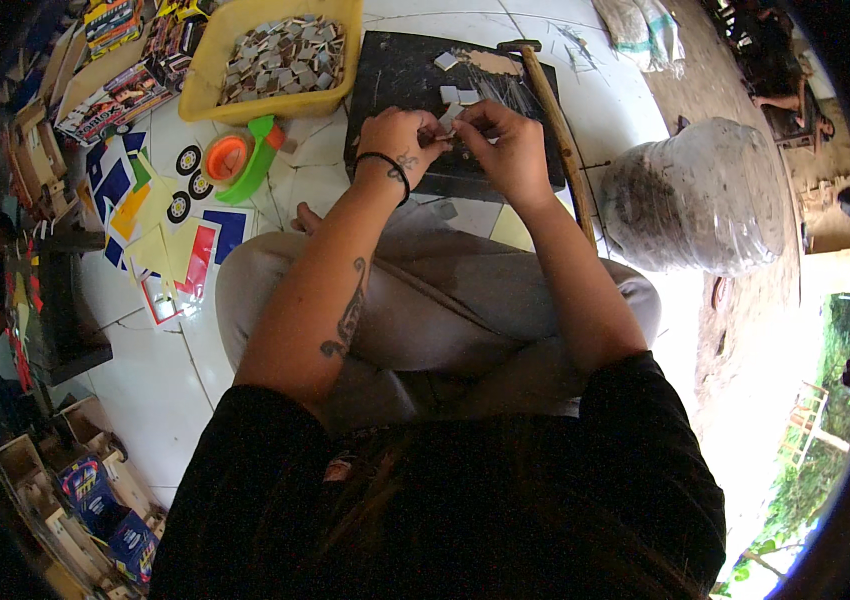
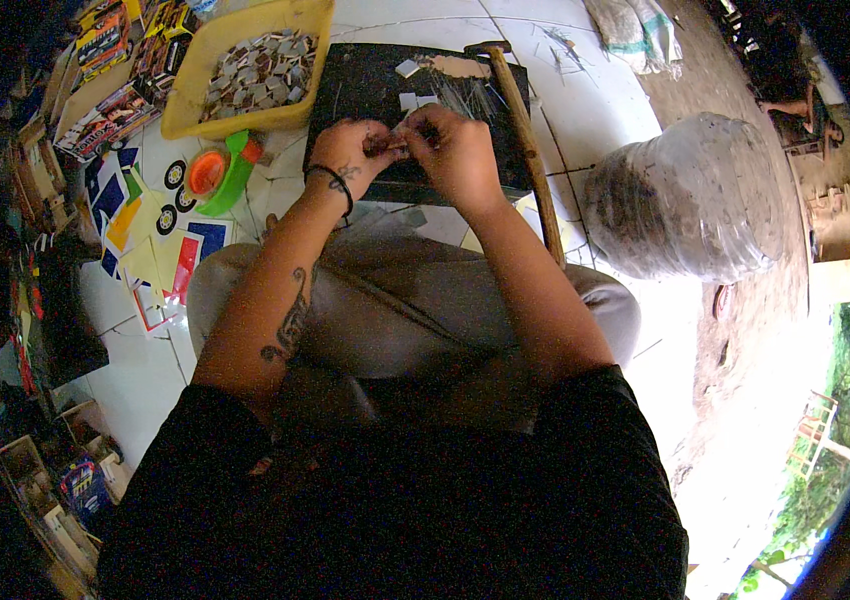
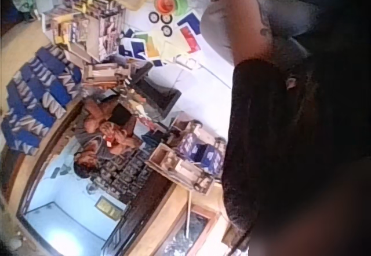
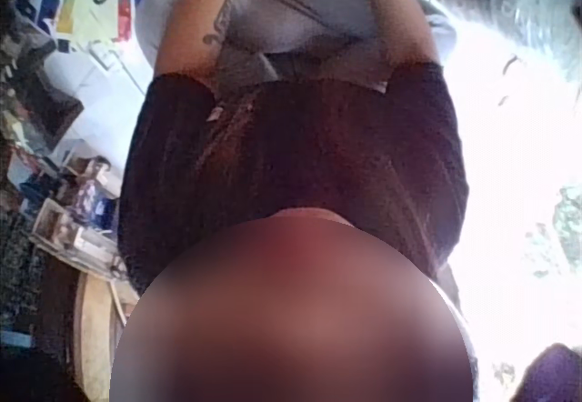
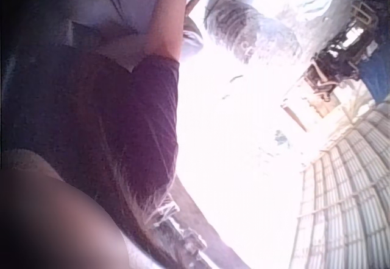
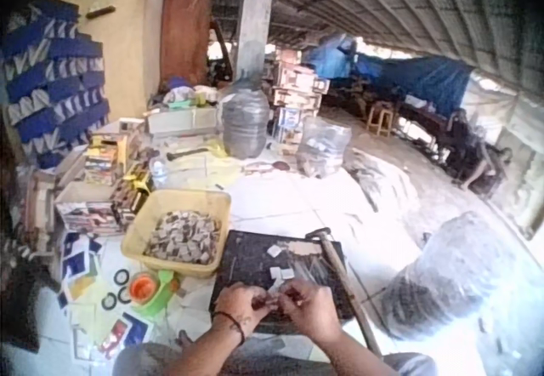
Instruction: The person sits on the floor and repeatedly places small white square tiles on a black board, then strikes them with a hammer. The person adjusts the tiles between strikes and continues the process for the duration of the clip.
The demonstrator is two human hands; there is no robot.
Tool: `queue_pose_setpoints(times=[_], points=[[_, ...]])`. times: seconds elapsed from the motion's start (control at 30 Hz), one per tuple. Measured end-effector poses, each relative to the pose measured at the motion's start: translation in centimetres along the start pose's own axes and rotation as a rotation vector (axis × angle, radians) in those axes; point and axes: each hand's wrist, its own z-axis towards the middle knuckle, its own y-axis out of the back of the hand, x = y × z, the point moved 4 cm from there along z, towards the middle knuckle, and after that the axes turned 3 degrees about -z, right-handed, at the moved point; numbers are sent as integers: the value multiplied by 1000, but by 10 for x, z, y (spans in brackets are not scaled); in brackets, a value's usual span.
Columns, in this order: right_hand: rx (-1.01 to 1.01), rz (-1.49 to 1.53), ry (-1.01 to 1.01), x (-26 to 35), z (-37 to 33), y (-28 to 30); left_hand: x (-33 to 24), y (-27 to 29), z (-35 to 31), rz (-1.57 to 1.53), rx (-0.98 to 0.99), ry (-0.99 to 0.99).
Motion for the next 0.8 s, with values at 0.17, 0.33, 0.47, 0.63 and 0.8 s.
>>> queue_pose_setpoints(times=[0.17,0.33,0.47,0.63,0.8], points=[[-16,-21,18,1,0,0,0,0,1,59,50,32],[20,-29,18,4,1,-1,-3,0,0,93,70,20],[12,-103,71,8,1,-1,-6,2,0,99,82,21],[12,-62,27,6,1,-1,-8,4,0,117,94,35],[28,-85,17,3,2,-1,-9,5,0,97,94,47]])
